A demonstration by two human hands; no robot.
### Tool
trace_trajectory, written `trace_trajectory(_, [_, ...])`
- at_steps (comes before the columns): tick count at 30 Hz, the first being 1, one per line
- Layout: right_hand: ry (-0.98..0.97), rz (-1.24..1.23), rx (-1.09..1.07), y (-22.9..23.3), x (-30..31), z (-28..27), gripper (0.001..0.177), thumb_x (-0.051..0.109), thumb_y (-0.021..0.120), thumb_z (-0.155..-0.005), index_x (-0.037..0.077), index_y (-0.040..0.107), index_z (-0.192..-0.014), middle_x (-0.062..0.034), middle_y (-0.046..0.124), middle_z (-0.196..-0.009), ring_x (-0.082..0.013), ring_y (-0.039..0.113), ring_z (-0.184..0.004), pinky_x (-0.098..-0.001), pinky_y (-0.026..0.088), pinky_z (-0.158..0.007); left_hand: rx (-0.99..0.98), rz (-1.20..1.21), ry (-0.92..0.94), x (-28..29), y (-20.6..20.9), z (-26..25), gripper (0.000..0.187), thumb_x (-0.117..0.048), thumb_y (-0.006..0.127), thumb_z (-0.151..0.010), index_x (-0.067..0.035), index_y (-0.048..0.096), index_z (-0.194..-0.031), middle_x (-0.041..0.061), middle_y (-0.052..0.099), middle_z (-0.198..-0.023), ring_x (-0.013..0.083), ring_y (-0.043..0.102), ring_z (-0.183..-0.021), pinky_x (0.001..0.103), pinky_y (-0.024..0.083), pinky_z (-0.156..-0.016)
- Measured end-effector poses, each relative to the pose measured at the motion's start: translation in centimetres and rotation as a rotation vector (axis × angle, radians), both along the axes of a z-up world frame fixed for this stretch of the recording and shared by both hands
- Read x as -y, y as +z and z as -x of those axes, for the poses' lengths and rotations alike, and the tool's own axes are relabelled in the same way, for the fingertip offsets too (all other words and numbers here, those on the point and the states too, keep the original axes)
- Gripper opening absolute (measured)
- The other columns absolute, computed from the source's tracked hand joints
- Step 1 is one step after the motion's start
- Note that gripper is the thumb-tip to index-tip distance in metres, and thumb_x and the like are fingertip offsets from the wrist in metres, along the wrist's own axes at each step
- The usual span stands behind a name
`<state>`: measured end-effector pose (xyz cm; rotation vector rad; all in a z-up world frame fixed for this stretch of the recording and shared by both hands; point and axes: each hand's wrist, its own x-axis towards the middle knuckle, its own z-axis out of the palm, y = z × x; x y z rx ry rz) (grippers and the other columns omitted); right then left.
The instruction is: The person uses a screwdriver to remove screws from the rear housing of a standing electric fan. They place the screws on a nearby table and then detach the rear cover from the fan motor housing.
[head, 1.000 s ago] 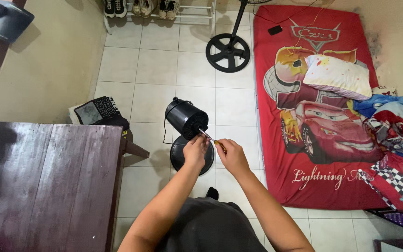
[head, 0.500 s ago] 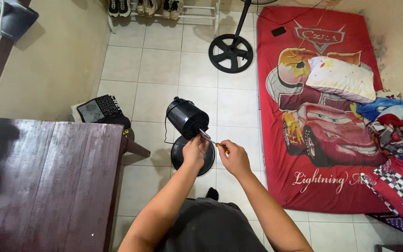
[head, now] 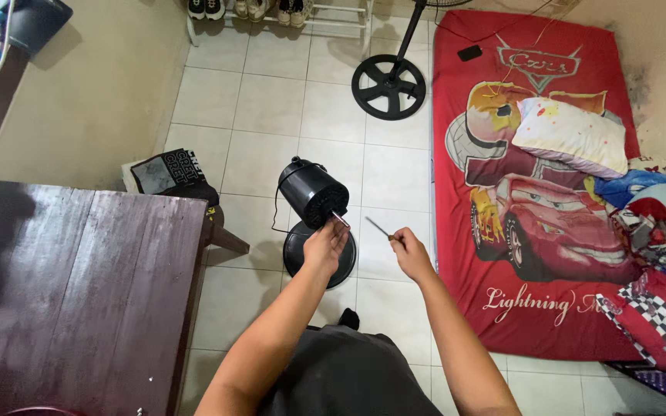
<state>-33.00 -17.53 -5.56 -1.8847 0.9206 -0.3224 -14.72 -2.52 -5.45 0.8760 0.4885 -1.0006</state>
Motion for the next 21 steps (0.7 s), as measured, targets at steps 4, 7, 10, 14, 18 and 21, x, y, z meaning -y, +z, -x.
trace_trajectory(4, [-0.097, 0.060, 0.103, -1.0, -0.6, -2.9, 0.035, 0.021, 0.083, -0.090, 0.000, 0.056, -0.082, -0.0013, 0.049, -0.064, -0.0107, 0.043, -0.060, -0.0290, 0.039, -0.054, 0.003, 0.014, 0.017, 0.5, -0.6, 0.1, 0.019, -0.018, 0.067, -0.098, -0.004, 0.066, -0.110, 0.008, 0.072, -0.106, 0.0247, 0.071, -0.103, 0.035, 0.055, -0.091])
trace_trajectory(7, [-0.098, 0.021, 0.249, -0.2, -2.2, -6.1, 0.033, 0.019, 0.082, -0.091, 0.001, 0.057, -0.079, 0.0037, 0.045, -0.061, -0.0064, 0.038, -0.058, -0.0263, 0.033, -0.051, 0.012, 0.064, -0.019, 0.2, -1.3, 0.0, 0.026, -0.020, 0.056, -0.102, 0.000, 0.065, -0.116, 0.012, 0.072, -0.113, 0.0267, 0.070, -0.108, 0.037, 0.053, -0.096])
trace_trajectory(10, [-0.102, 0.029, 0.305, 1.6, -4.3, -8.2, 0.019, 0.016, 0.082, -0.082, 0.004, 0.069, -0.088, 0.0061, 0.045, -0.058, -0.0043, 0.037, -0.055, -0.0243, 0.031, -0.049, -0.009, 0.121, -0.019, 0.0, -1.8, 0.0, 0.042, -0.024, 0.039, -0.101, 0.002, 0.062, -0.124, 0.015, 0.070, -0.123, 0.0284, 0.067, -0.115, 0.042, 0.052, -0.103])
trace_trajectory(14, [-0.164, 0.029, 0.266, 3.5, -6.8, -10.1, 0.024, 0.017, 0.084, -0.081, 0.004, 0.076, -0.100, 0.0059, 0.044, -0.056, -0.0037, 0.036, -0.054, -0.0241, 0.030, -0.049, 0.030, 0.077, -0.089, -1.0, -2.4, -0.2, 0.045, -0.025, 0.037, -0.101, 0.002, 0.060, -0.129, 0.016, 0.065, -0.129, 0.0308, 0.063, -0.120, 0.046, 0.049, -0.106])
trace_trajectory(18, [-0.212, 0.083, 0.227, 4.1, -8.1, -11.3, 0.028, 0.017, 0.084, -0.080, 0.003, 0.079, -0.105, 0.0046, 0.048, -0.055, -0.0039, 0.039, -0.053, -0.0247, 0.033, -0.048, 0.045, 0.091, -0.175, -2.3, -2.7, -0.8, 0.048, -0.026, 0.037, -0.101, 0.004, 0.057, -0.133, 0.019, 0.063, -0.133, 0.0332, 0.061, -0.123, 0.048, 0.046, -0.109])
trace_trajectory(21, [-0.246, 0.033, 0.214, 3.8, -8.6, -11.7, 0.026, 0.017, 0.084, -0.082, 0.002, 0.078, -0.102, 0.0041, 0.054, -0.058, -0.0040, 0.041, -0.054, -0.0254, 0.034, -0.049, 0.019, 0.079, -0.204, -3.0, -2.8, -1.1, 0.051, -0.028, 0.035, -0.102, 0.004, 0.054, -0.136, 0.020, 0.060, -0.136, 0.0334, 0.059, -0.127, 0.048, 0.045, -0.111])
